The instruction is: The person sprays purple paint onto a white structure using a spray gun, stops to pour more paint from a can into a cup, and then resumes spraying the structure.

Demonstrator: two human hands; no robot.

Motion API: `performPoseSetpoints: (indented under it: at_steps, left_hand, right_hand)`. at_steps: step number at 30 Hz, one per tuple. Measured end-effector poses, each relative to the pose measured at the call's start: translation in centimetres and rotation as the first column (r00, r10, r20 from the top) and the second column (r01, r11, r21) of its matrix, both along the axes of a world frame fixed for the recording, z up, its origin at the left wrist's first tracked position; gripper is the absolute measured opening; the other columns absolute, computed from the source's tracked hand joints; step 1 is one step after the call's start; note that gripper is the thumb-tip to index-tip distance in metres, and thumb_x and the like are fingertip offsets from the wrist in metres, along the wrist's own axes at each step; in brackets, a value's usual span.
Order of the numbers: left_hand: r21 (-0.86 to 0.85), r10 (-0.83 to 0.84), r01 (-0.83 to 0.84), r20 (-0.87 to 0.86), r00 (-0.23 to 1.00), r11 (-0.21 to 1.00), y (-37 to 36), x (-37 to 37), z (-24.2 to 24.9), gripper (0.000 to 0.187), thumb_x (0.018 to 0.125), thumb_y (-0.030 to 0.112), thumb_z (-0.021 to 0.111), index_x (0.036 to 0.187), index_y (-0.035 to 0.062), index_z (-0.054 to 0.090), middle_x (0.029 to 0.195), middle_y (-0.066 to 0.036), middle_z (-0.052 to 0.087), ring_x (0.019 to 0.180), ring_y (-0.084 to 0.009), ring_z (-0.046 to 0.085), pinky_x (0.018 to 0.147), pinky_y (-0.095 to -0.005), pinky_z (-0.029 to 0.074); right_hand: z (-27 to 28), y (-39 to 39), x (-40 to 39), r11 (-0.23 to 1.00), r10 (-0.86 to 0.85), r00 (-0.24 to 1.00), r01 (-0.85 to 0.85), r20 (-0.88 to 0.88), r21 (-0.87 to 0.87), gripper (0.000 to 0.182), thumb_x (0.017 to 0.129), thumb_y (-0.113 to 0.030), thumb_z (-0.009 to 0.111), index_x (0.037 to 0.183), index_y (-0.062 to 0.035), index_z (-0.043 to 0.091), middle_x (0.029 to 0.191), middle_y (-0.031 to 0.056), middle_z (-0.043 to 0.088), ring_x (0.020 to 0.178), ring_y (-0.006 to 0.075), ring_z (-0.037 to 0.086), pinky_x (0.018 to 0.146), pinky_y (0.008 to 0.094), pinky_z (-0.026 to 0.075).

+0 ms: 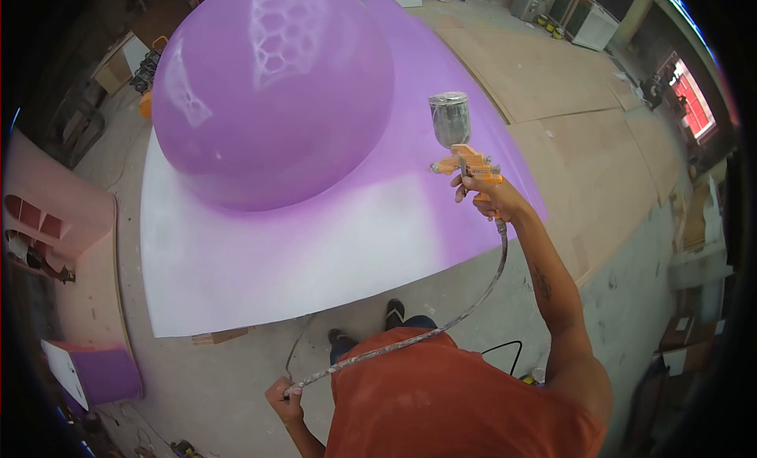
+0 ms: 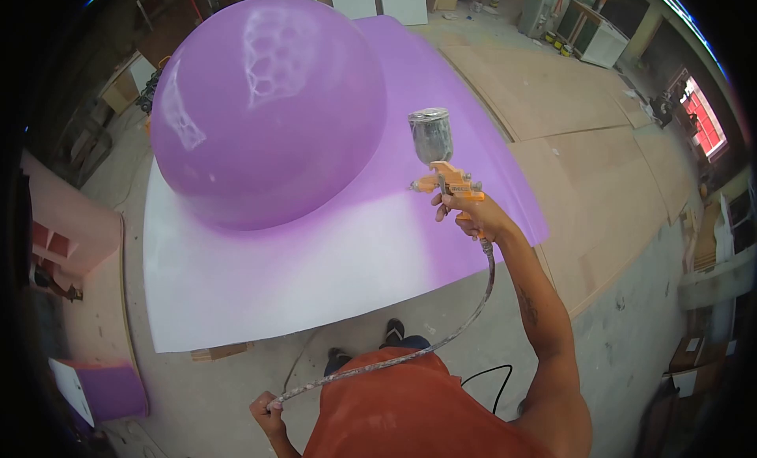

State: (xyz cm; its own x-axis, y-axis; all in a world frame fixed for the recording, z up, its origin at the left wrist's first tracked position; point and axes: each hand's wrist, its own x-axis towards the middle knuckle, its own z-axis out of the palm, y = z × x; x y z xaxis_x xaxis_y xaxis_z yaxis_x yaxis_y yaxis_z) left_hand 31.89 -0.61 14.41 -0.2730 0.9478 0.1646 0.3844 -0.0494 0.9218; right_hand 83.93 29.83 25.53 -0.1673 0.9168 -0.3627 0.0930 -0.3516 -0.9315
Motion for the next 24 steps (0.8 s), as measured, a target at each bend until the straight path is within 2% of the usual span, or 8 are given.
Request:
performPoseSetpoints:
  at_steps: [6, 9, 11, 14, 18, 20, 23, 24]
  left_hand:
    - [-0.282, -0.160, 0.166, 0.043, 0.986, 0.945, 1.1, -5.8, -3.9, 0.047, 0.083, 0.035, 0.073, 0.063, 0.0004, 0.048, 0.056, -0.003, 0.040, 0.053, -0.0144, 0.038, 0.051, -0.0328, 0.027]
    - [-0.597, -0.309, 0.309, 0.106, 0.945, 0.740, 2.3, -7.4, -5.9, 0.049, 0.081, 0.039, 0.076, 0.065, -0.0007, 0.052, 0.057, -0.005, 0.042, 0.055, -0.0152, 0.039, 0.052, -0.0337, 0.030]
    - [-0.828, -0.574, 0.372, 0.076, 0.815, 0.419, 2.7, -6.8, -7.3, 0.045, 0.079, 0.040, 0.079, 0.070, -0.0009, 0.061, 0.060, -0.010, 0.053, 0.056, -0.0222, 0.052, 0.056, -0.0369, 0.040]
    - [-0.848, -0.735, 0.322, -0.110, 0.670, 0.421, 1.1, -4.3, -11.1, 0.035, 0.080, 0.035, 0.080, 0.077, 0.0023, 0.069, 0.070, -0.015, 0.065, 0.067, -0.0337, 0.064, 0.064, -0.0413, 0.049]
    - [-0.826, -0.580, 0.166, -0.221, 0.784, 0.538, -3.3, 2.1, -18.8, 0.025, 0.083, 0.029, 0.078, 0.080, 0.0043, 0.072, 0.081, -0.016, 0.070, 0.080, -0.0394, 0.067, 0.072, -0.0439, 0.052]
    - [-0.683, -0.350, 0.082, -0.264, 0.899, 0.726, -5.3, 6.3, -22.6, 0.017, 0.084, 0.019, 0.076, 0.085, 0.0021, 0.073, 0.080, -0.018, 0.069, 0.077, -0.0365, 0.068, 0.068, -0.0411, 0.051]
    - [-0.688, -0.174, -0.106, -0.325, 0.930, 0.718, -7.3, 15.1, -25.8, 0.016, 0.087, 0.018, 0.073, 0.081, 0.0033, 0.072, 0.083, -0.016, 0.071, 0.078, -0.0364, 0.069, 0.069, -0.0418, 0.053]
    - [-0.651, -0.047, -0.139, -0.260, 0.964, 0.747, -7.9, 18.7, -27.0, 0.012, 0.086, 0.014, 0.072, 0.082, 0.0029, 0.073, 0.083, -0.016, 0.072, 0.078, -0.0340, 0.070, 0.068, -0.0414, 0.053]
  right_hand:
    - [0.8, -1.2, -0.6, 0.995, -0.078, 0.996, 0.080, -0.038, 0.063, 0.028, 0.096, -0.030, 0.062, 0.108, -0.0057, 0.063, 0.082, 0.0031, 0.064, 0.039, 0.0024, 0.033, 0.035, 0.0211, 0.027]
    - [3.0, -1.6, -0.8, 0.986, -0.135, 0.989, 0.129, 0.052, 0.109, 0.026, 0.095, -0.030, 0.062, 0.108, -0.0068, 0.063, 0.082, 0.0020, 0.063, 0.040, 0.0019, 0.032, 0.037, 0.0210, 0.026]
    - [3.5, -1.2, 0.2, 0.988, -0.110, 0.989, 0.098, 0.100, 0.119, 0.027, 0.096, -0.031, 0.061, 0.107, -0.0067, 0.062, 0.082, 0.0013, 0.062, 0.040, 0.0016, 0.032, 0.037, 0.0205, 0.025]
    - [3.1, -0.1, 2.9, 0.983, -0.120, 0.991, 0.110, 0.065, 0.147, 0.031, 0.095, -0.036, 0.063, 0.105, -0.0060, 0.061, 0.079, 0.0022, 0.059, 0.039, 0.0013, 0.032, 0.035, 0.0187, 0.025]
    - [2.5, 2.0, 8.4, 0.983, -0.052, 0.990, 0.028, 0.129, 0.179, 0.033, 0.096, -0.036, 0.063, 0.106, -0.0056, 0.061, 0.080, 0.0028, 0.059, 0.040, 0.0011, 0.033, 0.035, 0.0193, 0.026]
    - [0.2, 2.4, 10.2, 0.984, 0.003, 0.991, -0.027, 0.133, 0.176, 0.033, 0.095, -0.035, 0.064, 0.108, -0.0047, 0.061, 0.081, 0.0036, 0.060, 0.040, 0.0023, 0.034, 0.035, 0.0205, 0.028]
    - [-4.5, 4.4, 14.2, 0.973, 0.144, 0.976, -0.169, 0.165, 0.155, 0.033, 0.095, -0.032, 0.064, 0.111, -0.0038, 0.061, 0.083, 0.0047, 0.062, 0.041, 0.0039, 0.036, 0.036, 0.0215, 0.030]
    - [-5.4, 4.4, 13.2, 0.946, 0.080, 0.990, -0.113, 0.116, 0.304, 0.032, 0.095, -0.030, 0.063, 0.113, -0.0041, 0.061, 0.084, 0.0053, 0.062, 0.042, 0.0050, 0.038, 0.037, 0.0211, 0.031]
